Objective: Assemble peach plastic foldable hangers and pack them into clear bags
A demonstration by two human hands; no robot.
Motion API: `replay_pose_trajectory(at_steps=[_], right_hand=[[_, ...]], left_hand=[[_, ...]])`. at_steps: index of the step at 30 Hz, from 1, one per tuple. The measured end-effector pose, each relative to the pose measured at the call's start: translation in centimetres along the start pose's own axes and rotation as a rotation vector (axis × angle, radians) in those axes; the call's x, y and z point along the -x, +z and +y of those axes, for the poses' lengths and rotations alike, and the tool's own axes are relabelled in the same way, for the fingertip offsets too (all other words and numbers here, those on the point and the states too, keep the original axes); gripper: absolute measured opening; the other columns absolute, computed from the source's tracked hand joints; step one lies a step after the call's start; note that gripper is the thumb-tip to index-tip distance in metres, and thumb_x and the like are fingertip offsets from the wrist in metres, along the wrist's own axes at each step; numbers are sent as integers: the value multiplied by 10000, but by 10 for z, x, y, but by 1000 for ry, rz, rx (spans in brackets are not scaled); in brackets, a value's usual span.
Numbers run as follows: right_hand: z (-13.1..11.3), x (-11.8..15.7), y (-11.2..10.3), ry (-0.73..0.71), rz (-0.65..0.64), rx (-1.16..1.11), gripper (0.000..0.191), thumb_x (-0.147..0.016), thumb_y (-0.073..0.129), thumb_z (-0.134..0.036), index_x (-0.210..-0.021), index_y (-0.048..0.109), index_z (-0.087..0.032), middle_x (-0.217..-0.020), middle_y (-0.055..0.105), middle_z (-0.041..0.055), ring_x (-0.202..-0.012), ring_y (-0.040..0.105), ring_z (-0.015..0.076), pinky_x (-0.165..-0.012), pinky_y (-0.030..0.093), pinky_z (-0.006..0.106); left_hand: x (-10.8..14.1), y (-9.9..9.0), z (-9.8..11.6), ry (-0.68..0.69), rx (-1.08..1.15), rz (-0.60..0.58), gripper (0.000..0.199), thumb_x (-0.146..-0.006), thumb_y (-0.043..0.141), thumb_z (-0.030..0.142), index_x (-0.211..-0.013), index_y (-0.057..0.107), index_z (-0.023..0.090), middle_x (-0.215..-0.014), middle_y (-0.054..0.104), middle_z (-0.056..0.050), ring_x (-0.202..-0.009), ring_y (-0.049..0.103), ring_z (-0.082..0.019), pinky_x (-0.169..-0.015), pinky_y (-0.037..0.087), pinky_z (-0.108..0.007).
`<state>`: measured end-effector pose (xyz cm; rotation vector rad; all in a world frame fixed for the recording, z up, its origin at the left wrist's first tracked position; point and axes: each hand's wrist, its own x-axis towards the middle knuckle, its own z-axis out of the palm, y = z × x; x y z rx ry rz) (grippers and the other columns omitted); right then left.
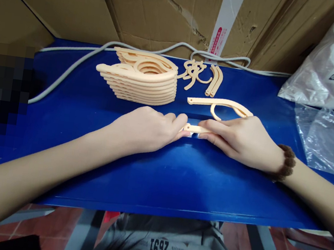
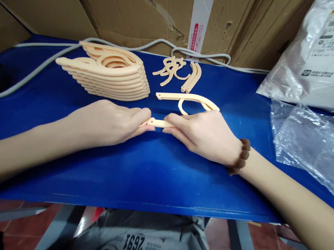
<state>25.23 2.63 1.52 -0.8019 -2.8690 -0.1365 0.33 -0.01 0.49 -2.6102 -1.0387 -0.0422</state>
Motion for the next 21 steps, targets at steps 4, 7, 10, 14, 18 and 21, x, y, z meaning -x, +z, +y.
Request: replay_pose_trajectory(at_steps=[4, 7, 10, 14, 18, 21], right_hand=[[1, -2, -3, 18, -30, -105, 467, -1094, 320, -449, -1129, 711, -197, -713, 694, 20, -577, 556, 147, -567, 291, 276], [2, -4, -4, 17, -48, -211, 430, -1086, 361, -445, -1120, 714, -202, -747, 692, 15, -586, 544, 137, -588, 317, 265], [3, -4, -5, 27, -70, -288, 412, -1080, 384, -458, -1133, 710, -213, -761, 688, 5, -581, 532, 125, -604, 329, 260], [5, -4, -5, 19, -82, -319, 420, -1078, 390, -468, -1142, 712, -206, -763, 681, 2, -585, 532, 122, -606, 329, 260], [5, -3, -5, 15, -85, -318, 415, -1078, 401, -460, -1147, 716, -198, -791, 704, 7, -606, 559, 126, -604, 335, 262], [6, -3, -4, -12, -71, -292, 401, -1084, 395, -429, -1178, 712, -202, -824, 729, 10, -614, 574, 130, -607, 346, 264]], left_hand=[[2, -1, -1, 73, -49, 159, 501, -1113, 222, 334, -874, 613, 132, -572, 572, -47, -439, 554, -204, -415, 140, -277], [4, -5, 0, 76, -69, 165, 516, -1107, 205, 323, -844, 613, 146, -574, 562, -51, -440, 540, -194, -417, 155, -293], [5, -9, 1, 62, -73, 147, 509, -1102, 215, 332, -850, 622, 159, -600, 571, -58, -478, 555, -197, -429, 174, -305], [4, -12, 1, 60, -87, 142, 496, -1095, 232, 328, -866, 639, 160, -612, 579, -65, -510, 561, -208, -440, 189, -318], [3, -13, 1, 76, -108, 132, 481, -1088, 259, 326, -850, 644, 161, -596, 569, -59, -512, 551, -209, -450, 183, -321], [3, -11, 0, 84, -95, 168, 447, -1083, 306, 329, -832, 635, 160, -601, 576, -57, -520, 560, -212, -459, 179, -322]])
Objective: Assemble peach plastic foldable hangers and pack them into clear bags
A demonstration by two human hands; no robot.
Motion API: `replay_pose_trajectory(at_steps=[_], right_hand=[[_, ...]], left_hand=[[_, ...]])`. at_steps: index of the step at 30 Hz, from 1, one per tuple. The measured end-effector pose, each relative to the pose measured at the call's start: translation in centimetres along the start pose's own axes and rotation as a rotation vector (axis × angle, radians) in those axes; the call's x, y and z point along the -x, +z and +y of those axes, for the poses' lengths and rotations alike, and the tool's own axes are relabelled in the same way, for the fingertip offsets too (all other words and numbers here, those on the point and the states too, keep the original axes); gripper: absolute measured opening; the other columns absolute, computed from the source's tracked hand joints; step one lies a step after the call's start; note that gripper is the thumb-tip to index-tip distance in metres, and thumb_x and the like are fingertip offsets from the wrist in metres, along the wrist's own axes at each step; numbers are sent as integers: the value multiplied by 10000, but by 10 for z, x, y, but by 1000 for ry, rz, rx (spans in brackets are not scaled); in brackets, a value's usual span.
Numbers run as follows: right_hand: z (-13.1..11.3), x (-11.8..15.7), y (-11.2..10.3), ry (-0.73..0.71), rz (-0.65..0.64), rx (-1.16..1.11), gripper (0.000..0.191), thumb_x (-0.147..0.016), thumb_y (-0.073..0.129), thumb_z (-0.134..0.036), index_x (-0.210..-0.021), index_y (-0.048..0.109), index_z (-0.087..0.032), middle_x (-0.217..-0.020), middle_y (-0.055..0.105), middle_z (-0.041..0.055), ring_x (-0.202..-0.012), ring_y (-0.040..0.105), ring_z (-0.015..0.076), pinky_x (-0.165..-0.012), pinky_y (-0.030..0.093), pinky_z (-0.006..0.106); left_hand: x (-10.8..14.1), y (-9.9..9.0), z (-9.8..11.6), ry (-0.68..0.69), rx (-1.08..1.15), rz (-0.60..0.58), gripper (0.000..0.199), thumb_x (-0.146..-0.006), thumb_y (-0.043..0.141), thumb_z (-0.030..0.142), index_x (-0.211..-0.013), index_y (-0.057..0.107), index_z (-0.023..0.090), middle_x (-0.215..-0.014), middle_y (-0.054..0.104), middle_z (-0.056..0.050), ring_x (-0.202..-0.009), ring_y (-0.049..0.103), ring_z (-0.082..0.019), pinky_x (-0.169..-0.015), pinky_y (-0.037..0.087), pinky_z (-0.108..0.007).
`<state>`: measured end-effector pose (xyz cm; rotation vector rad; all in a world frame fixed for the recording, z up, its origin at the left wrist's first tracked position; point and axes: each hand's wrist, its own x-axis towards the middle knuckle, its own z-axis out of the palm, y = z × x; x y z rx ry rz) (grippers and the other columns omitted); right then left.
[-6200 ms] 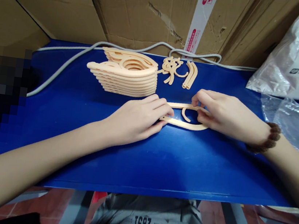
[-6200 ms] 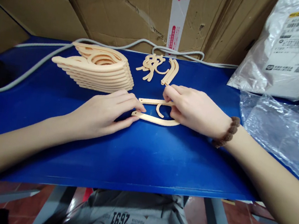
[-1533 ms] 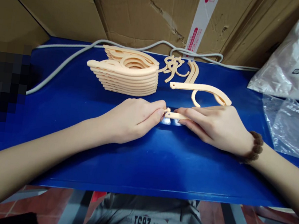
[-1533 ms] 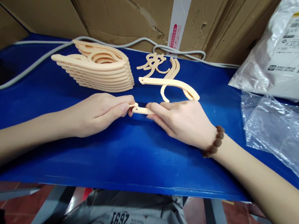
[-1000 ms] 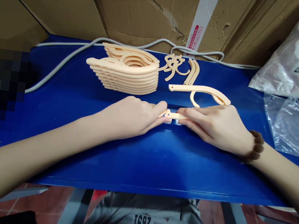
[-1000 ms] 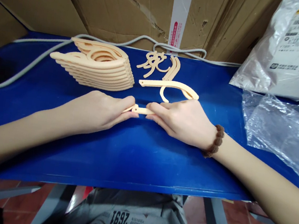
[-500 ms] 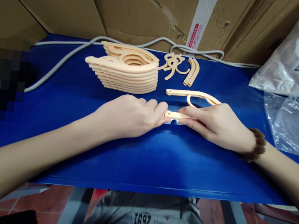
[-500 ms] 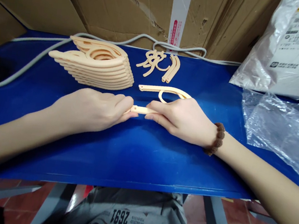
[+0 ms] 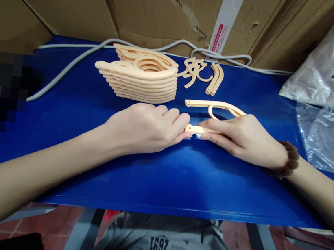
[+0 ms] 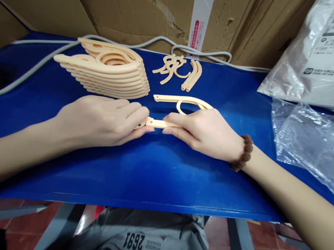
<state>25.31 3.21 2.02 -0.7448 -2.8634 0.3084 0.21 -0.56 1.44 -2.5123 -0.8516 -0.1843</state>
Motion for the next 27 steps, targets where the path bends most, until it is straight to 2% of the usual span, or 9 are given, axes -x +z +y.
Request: replay_pose_trajectory(at_steps=[6, 11, 17, 22, 27], right_hand=[[0, 2, 4, -17, 44, 202, 430, -1092, 357, -425, -1171, 716, -202, -739, 726, 25, -600, 592, 156, -570, 310, 281], [0, 3, 12, -45, 119, 309, 421, -1102, 351, -407, -1155, 711, -195, -842, 773, 35, -658, 663, 148, -550, 294, 288], [-1, 3, 14, -40, 127, 352, 422, -1106, 332, -396, -1188, 699, -203, -832, 768, 29, -652, 655, 141, -541, 298, 292], [-1, 3, 15, -67, 159, 366, 416, -1108, 337, -400, -1158, 700, -201, -783, 757, 13, -634, 661, 136, -535, 274, 288], [-1, 3, 15, -66, 167, 339, 421, -1109, 332, -403, -1155, 698, -200, -811, 769, 21, -663, 676, 141, -548, 297, 281]], left_hand=[[1, 7, -2, -33, 69, 14, 382, -1059, 368, 346, -841, 627, 169, -619, 597, -50, -552, 588, -198, -469, 184, -320], [-1, 7, -5, -59, 144, -14, 370, -1032, 374, 348, -785, 602, 192, -610, 605, -51, -555, 587, -192, -471, 194, -321], [0, 8, -6, -103, 211, 0, 335, -1009, 409, 336, -748, 572, 203, -602, 594, -42, -549, 580, -193, -475, 172, -317], [-1, 8, -6, -96, 172, -36, 358, -1014, 391, 340, -741, 577, 202, -576, 585, -40, -534, 571, -184, -469, 181, -307], [0, 9, -6, -76, 192, -16, 336, -1001, 393, 307, -728, 558, 199, -580, 597, -29, -530, 564, -169, -467, 180, -295]])
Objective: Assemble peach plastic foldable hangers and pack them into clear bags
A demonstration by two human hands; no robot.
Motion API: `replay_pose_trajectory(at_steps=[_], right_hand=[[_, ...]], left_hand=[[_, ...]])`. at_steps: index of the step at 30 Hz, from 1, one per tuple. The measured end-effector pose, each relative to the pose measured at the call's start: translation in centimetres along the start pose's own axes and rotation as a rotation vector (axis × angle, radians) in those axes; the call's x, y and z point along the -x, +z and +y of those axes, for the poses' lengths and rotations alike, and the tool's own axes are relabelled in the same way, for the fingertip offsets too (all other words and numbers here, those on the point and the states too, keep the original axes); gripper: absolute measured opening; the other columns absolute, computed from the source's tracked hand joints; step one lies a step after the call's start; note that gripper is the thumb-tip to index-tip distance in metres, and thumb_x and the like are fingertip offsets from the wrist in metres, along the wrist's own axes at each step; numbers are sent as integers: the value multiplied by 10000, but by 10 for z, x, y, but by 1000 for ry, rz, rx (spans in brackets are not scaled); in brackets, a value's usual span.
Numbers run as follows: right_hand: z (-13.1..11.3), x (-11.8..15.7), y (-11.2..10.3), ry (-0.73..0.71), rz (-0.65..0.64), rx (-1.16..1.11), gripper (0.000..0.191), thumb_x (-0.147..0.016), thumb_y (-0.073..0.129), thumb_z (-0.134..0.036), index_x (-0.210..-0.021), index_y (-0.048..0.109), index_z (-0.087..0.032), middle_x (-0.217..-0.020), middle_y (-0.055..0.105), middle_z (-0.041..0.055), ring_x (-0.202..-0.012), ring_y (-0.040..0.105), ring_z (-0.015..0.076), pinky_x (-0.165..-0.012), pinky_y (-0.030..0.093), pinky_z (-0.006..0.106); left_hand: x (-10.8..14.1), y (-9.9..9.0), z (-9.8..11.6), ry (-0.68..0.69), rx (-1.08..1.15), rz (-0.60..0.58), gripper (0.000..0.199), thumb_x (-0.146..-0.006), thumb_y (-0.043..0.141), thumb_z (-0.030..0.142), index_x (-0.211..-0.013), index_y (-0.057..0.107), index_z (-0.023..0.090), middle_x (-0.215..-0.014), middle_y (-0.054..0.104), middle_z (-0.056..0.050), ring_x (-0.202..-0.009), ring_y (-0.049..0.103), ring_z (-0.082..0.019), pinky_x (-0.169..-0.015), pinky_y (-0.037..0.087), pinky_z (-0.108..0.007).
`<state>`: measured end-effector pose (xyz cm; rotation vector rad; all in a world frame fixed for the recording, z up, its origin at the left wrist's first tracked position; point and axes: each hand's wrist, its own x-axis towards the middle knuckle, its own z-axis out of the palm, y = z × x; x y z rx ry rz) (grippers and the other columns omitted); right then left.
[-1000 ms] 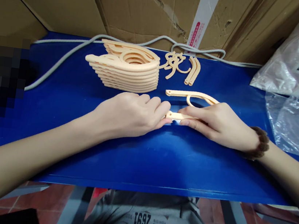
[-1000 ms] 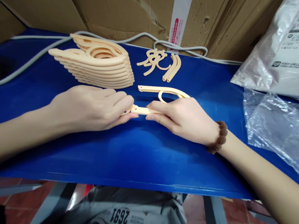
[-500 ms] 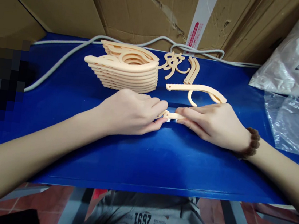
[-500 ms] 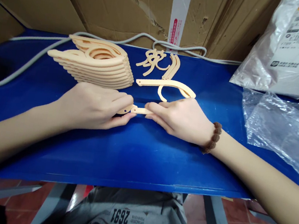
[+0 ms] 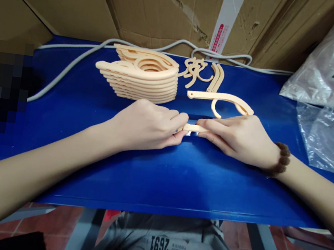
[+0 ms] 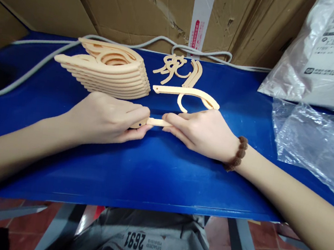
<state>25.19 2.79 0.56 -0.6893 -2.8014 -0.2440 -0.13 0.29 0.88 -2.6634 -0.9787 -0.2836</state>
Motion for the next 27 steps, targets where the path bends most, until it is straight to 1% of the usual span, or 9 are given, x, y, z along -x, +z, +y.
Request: replay_pose_trajectory(at_steps=[4, 7, 9, 13, 16, 20, 25, 27], right_hand=[[1, 0, -1, 12, -17, -9, 413, -1107, 341, -402, -1188, 696, -209, -839, 781, 27, -699, 695, 147, -556, 325, 275], [2, 0, -3, 5, -34, -33, 417, -1104, 348, -407, -1202, 699, -204, -897, 790, 40, -724, 701, 155, -574, 353, 275], [3, -2, -4, -19, -49, -43, 429, -1104, 349, -412, -1211, 702, -194, -919, 789, 53, -727, 693, 163, -606, 377, 282], [8, -5, -6, -93, -63, -51, 447, -1105, 339, -393, -1215, 708, -166, -856, 762, 68, -720, 664, 181, -674, 408, 305], [9, -5, -6, -75, -75, -47, 449, -1103, 342, -395, -1211, 711, -163, -868, 757, 77, -740, 666, 188, -680, 406, 307], [6, -3, -5, 16, -74, -18, 466, -1103, 332, -425, -1203, 713, -176, -902, 774, 72, -729, 677, 178, -622, 363, 292], [-3, -1, -6, 61, -53, 97, 461, -1104, 325, -408, -1160, 723, -182, -709, 738, 40, -571, 612, 162, -553, 283, 301], [-5, -1, -7, 67, -32, 119, 456, -1105, 325, -402, -1140, 724, -185, -726, 747, 40, -572, 618, 162, -550, 280, 304]], left_hand=[[0, 1, 0, -12, 15, -1, 344, -997, 391, 308, -711, 548, 201, -570, 590, -22, -526, 544, -154, -470, 171, -288], [0, 0, -1, -5, 35, -8, 361, -1006, 373, 317, -718, 561, 203, -579, 601, -28, -533, 548, -160, -473, 170, -295], [1, 0, -1, 28, 46, -6, 374, -1014, 356, 326, -742, 578, 200, -602, 621, -36, -542, 561, -168, -472, 174, -301], [3, 1, -3, 115, 63, -9, 343, -1021, 364, 321, -822, 608, 184, -664, 658, -47, -566, 593, -175, -477, 190, -306], [2, 1, -3, 111, 55, -24, 344, -1039, 347, 302, -850, 608, 180, -691, 668, -50, -580, 606, -178, -485, 212, -310], [1, 1, 0, 30, -3, 32, 343, -1040, 361, 293, -821, 599, 180, -635, 629, -39, -563, 592, -176, -479, 203, -313], [2, 3, 2, 14, -57, 140, 288, -1003, 421, 251, -789, 599, 173, -593, 607, -19, -517, 575, -161, -474, 221, -295], [3, 5, 1, 16, -78, 180, 273, -991, 438, 246, -790, 605, 168, -576, 596, -10, -493, 567, -158, -465, 222, -289]])
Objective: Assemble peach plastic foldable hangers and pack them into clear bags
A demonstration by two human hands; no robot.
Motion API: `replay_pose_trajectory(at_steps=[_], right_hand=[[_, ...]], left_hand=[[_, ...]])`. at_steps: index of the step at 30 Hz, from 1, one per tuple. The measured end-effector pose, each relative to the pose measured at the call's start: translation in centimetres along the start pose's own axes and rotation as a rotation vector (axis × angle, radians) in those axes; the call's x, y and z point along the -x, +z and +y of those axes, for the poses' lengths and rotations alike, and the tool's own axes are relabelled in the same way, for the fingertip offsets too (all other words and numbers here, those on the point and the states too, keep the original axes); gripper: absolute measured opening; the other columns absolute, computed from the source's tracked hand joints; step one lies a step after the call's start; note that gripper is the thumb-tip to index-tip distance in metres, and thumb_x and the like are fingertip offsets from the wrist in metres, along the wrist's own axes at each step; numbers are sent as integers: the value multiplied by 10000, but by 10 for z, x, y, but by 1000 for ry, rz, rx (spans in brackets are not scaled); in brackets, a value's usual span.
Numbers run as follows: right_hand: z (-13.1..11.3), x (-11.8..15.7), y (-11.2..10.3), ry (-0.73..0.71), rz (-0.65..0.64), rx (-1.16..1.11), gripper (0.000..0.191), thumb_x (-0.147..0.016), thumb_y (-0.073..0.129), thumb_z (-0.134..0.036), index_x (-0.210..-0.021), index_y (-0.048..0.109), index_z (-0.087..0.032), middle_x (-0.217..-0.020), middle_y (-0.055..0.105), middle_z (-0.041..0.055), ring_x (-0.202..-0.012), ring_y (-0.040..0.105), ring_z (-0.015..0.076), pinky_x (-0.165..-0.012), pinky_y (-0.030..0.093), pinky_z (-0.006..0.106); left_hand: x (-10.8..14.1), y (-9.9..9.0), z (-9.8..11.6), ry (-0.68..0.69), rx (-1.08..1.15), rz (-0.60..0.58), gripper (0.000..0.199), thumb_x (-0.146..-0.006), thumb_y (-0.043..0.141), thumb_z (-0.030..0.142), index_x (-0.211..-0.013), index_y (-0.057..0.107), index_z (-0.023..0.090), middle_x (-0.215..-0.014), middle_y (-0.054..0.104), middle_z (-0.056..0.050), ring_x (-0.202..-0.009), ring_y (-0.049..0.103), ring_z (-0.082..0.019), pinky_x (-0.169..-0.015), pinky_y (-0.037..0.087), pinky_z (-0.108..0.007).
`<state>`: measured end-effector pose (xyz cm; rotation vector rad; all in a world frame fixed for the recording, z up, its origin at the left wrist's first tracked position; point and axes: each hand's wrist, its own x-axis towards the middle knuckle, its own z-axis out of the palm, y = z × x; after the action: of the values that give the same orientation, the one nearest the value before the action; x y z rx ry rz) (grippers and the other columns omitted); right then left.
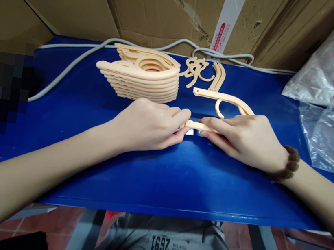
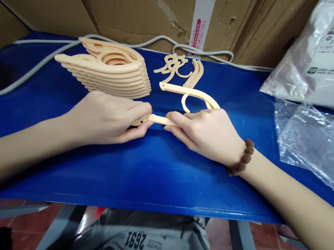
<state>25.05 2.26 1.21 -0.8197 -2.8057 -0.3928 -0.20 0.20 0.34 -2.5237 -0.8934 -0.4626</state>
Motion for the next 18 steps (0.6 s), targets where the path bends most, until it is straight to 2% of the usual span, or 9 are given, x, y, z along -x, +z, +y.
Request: replay_pose_trajectory(at_steps=[3, 7, 14, 18], right_hand=[[1, 0, -1, -4, 8, -11, 466, -1104, 327, -421, -1091, 728, -181, -783, 764, 44, -628, 656, 170, -567, 316, 308], [6, -1, -4, -19, 41, -52, 444, -1092, 376, -441, -1066, 727, -170, -876, 772, 58, -781, 705, 191, -649, 407, 313], [16, -6, -9, 111, 118, -46, 377, -1061, 438, -399, -939, 720, -182, -939, 741, 94, -867, 633, 243, -726, 468, 363], [21, -7, -6, 153, 118, -67, 393, -1058, 436, -392, -910, 734, -183, -1090, 721, 134, -967, 622, 273, -809, 484, 403]], left_hand=[[1, 1, 0, -10, -6, 40, 252, -984, 460, 246, -817, 624, 152, -592, 621, -12, -486, 586, -160, -450, 222, -289], [1, 4, 0, -38, 49, 12, 234, -984, 470, 254, -862, 635, 141, -633, 668, -13, -493, 618, -168, -437, 226, -283], [3, 7, -2, -75, 67, -34, 273, -995, 434, 264, -858, 637, 146, -597, 648, -14, -478, 608, -168, -434, 209, -277], [3, 5, -2, -75, 75, -59, 281, -981, 407, 252, -858, 638, 150, -587, 634, -18, -467, 586, -165, -438, 207, -276]])
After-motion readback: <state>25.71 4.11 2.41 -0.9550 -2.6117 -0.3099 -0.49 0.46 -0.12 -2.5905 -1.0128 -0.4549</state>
